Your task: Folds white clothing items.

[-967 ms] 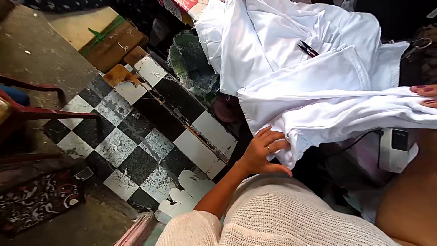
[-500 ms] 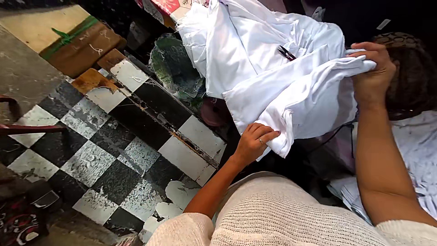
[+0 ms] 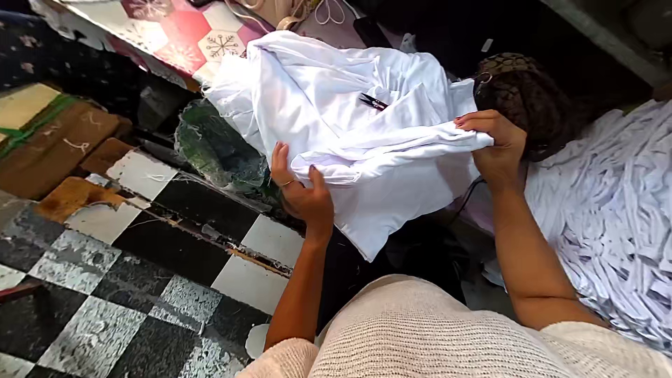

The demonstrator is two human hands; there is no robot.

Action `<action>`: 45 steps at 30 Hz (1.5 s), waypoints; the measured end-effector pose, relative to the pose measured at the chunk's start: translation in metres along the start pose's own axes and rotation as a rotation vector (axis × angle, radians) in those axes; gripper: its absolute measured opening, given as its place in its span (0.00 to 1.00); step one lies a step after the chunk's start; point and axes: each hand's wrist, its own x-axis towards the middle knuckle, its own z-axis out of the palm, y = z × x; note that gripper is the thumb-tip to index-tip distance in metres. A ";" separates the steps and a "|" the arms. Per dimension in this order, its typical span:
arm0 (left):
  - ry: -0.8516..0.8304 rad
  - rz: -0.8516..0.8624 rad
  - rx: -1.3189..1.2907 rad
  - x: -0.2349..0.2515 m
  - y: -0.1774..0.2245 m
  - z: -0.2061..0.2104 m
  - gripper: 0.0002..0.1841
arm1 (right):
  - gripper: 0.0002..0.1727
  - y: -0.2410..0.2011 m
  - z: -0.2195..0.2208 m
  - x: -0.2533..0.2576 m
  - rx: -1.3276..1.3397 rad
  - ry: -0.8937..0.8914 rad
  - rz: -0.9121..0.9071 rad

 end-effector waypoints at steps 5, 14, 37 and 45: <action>-0.447 0.387 -0.012 0.033 0.049 0.054 0.10 | 0.06 -0.019 -0.001 -0.015 -0.094 0.017 -0.045; -0.964 0.442 -0.297 0.030 0.073 0.097 0.15 | 0.04 -0.037 0.009 -0.043 -0.150 0.167 -0.052; -0.980 0.033 -0.553 0.075 0.057 0.117 0.07 | 0.06 -0.022 0.047 -0.009 -0.323 0.316 0.029; -0.912 0.315 -0.426 0.067 0.069 0.113 0.09 | 0.09 -0.034 0.028 -0.007 -0.122 0.136 0.083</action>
